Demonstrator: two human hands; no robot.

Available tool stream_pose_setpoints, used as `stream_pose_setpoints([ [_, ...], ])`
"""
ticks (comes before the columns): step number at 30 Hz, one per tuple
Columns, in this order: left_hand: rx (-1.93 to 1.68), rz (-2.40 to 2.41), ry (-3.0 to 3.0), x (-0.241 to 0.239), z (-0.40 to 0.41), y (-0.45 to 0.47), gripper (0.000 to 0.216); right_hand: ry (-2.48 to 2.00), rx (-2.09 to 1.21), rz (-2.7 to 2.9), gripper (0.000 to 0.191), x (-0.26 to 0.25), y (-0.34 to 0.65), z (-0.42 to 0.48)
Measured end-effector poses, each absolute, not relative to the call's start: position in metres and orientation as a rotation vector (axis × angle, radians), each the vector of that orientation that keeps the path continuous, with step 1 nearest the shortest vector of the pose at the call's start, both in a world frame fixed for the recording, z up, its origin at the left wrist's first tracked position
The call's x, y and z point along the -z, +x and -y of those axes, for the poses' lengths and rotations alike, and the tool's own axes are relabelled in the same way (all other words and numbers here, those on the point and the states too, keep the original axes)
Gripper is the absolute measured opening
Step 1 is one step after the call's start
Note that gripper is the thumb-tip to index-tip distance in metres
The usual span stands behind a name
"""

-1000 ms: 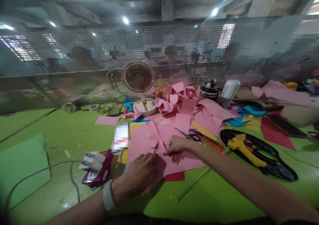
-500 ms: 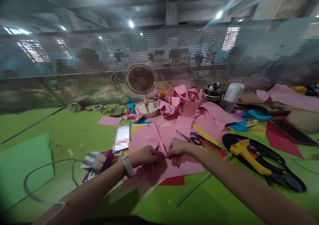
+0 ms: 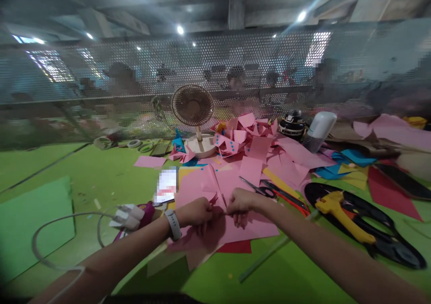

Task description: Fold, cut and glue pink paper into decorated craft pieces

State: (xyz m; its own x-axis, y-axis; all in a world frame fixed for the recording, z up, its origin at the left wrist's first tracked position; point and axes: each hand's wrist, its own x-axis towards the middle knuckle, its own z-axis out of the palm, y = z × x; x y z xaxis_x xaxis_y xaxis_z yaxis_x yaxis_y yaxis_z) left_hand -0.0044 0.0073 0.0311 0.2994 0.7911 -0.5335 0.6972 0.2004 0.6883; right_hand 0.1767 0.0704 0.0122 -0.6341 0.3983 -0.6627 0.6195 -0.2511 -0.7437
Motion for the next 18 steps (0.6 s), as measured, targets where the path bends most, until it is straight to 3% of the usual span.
stream_pose_setpoints([
  [18, -0.079, -1.412, 1.551, -0.040, 0.004, -0.024, 0.050, 1.300, 2.017, -1.884, 0.035, -0.018, 0.177, -0.060],
])
